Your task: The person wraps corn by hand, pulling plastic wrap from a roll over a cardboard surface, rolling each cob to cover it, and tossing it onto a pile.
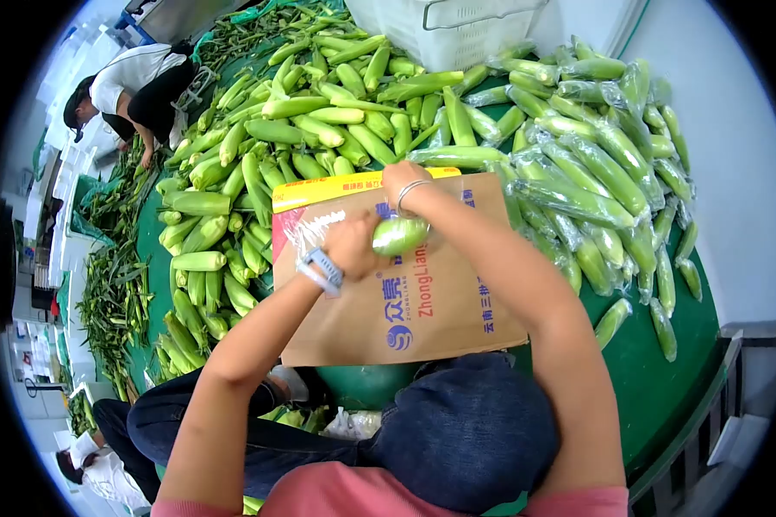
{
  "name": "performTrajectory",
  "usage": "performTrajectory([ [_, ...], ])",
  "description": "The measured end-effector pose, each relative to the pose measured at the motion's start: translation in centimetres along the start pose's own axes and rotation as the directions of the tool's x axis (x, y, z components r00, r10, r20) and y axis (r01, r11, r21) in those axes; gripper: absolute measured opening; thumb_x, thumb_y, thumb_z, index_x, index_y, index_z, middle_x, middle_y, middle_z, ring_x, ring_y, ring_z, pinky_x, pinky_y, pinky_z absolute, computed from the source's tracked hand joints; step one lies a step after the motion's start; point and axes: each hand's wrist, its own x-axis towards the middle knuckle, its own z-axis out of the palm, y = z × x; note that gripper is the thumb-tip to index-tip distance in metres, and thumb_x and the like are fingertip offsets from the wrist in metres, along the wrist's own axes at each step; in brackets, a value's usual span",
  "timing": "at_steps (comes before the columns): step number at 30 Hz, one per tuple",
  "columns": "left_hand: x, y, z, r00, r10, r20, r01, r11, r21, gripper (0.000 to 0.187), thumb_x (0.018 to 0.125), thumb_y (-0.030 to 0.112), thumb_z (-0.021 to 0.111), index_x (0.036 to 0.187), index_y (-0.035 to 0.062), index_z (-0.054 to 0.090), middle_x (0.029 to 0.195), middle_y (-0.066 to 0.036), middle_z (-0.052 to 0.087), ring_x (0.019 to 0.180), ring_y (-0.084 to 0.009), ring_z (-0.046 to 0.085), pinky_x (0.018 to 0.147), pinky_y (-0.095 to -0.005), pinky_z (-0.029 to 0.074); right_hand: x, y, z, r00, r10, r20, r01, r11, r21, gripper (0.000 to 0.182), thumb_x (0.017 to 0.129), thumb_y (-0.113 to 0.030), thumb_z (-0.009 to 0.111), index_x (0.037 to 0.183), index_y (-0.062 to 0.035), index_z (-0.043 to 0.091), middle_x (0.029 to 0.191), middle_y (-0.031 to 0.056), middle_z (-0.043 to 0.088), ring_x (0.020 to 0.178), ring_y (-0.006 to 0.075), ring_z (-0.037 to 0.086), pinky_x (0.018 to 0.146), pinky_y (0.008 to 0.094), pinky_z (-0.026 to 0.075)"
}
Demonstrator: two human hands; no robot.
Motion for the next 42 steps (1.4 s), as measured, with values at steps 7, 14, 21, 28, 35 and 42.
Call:
performTrajectory([
  [7, -11.2, 2.9, -4.6, 0.163, 0.235, 0.958, -0.304, 0.936, -0.178, 0.059, 0.054, 0.029, 0.076, 0.105, 0.0054, 0.058, 0.093, -0.017, 0.062, 0.081, -0.0341, 0.06, 0.072, -0.0403, 0.048, -2.5, 0.5, 0.8, 0.998, 0.021, -0.065, -0.008, 0.982, 0.188, 0.005, 0.07, -0.008, 0.061, 0.071, -0.0078, 0.066, 0.074, 0.0132, 0.064, 0.073, 0.0294, 0.062, 0.072, 0.0374, 0.049],
  [14, -23.1, -4.3, -5.5, 0.314, 0.57, 0.76, 0.911, 0.047, -0.411, 0.062, 0.076, 0.035, 0.068, 0.119, -0.0019, 0.043, 0.106, -0.015, 0.056, 0.092, -0.0263, 0.058, 0.075, -0.0365, 0.05, -9.7, 1.1, 3.0, 0.894, -0.295, -0.337, 0.376, 0.904, 0.205, 0.041, 0.077, -0.027, 0.064, 0.108, -0.0023, 0.054, 0.11, 0.0161, 0.05, 0.105, 0.0312, 0.047, 0.091, 0.0383, 0.039],
  [21, -15.5, 2.4, -4.8, 0.961, -0.224, 0.163, 0.097, -0.28, -0.955, 0.051, 0.079, 0.024, 0.064, 0.119, 0.0019, 0.04, 0.103, -0.012, 0.054, 0.096, -0.0267, 0.055, 0.086, -0.0415, 0.045, -17.8, -10.6, 2.6, 0.858, -0.507, 0.079, -0.044, 0.081, 0.996, 0.053, 0.078, -0.04, 0.066, 0.104, 0.0025, 0.052, 0.098, 0.0157, 0.061, 0.089, 0.0245, 0.06, 0.079, 0.0341, 0.047],
  [28, -11.3, 2.2, -5.6, 0.63, -0.441, -0.639, -0.297, 0.623, -0.724, 0.02, 0.075, 0.002, 0.066, 0.082, 0.0019, 0.048, 0.073, -0.004, 0.058, 0.068, -0.0127, 0.057, 0.062, -0.0256, 0.047, -19.4, -7.8, -0.5, 0.968, -0.163, -0.19, 0.211, 0.941, 0.265, 0.033, 0.069, -0.016, 0.069, 0.095, -0.0025, 0.055, 0.084, 0.0124, 0.059, 0.068, 0.0275, 0.059, 0.061, 0.033, 0.048],
  [35, -9.8, 3.5, -3.5, 0.997, -0.078, -0.017, 0.065, 0.92, -0.387, 0.065, 0.087, 0.058, 0.038, 0.094, -0.003, 0.057, 0.083, -0.018, 0.063, 0.072, -0.0214, 0.062, 0.063, -0.0332, 0.049, -18.1, -5.4, -6.2, 0.563, -0.703, -0.435, 0.393, 0.69, -0.608, 0.018, 0.071, -0.016, 0.059, 0.087, -0.0066, 0.059, 0.077, 0.0068, 0.055, 0.064, 0.0195, 0.056, 0.054, 0.0318, 0.043],
  [42, -6.8, -15.8, -3.8, 0.732, -0.675, -0.094, 0.162, 0.307, -0.938, 0.02, 0.089, 0.015, 0.047, 0.092, -0.0032, 0.055, 0.076, -0.011, 0.062, 0.065, -0.0186, 0.063, 0.06, -0.0294, 0.053, -26.7, 6.5, -0.6, 0.679, 0.319, -0.661, -0.07, 0.925, 0.374, 0.049, 0.064, -0.01, 0.07, 0.108, 0.0006, 0.051, 0.094, 0.0112, 0.055, 0.085, 0.0258, 0.055, 0.082, 0.0328, 0.043],
])
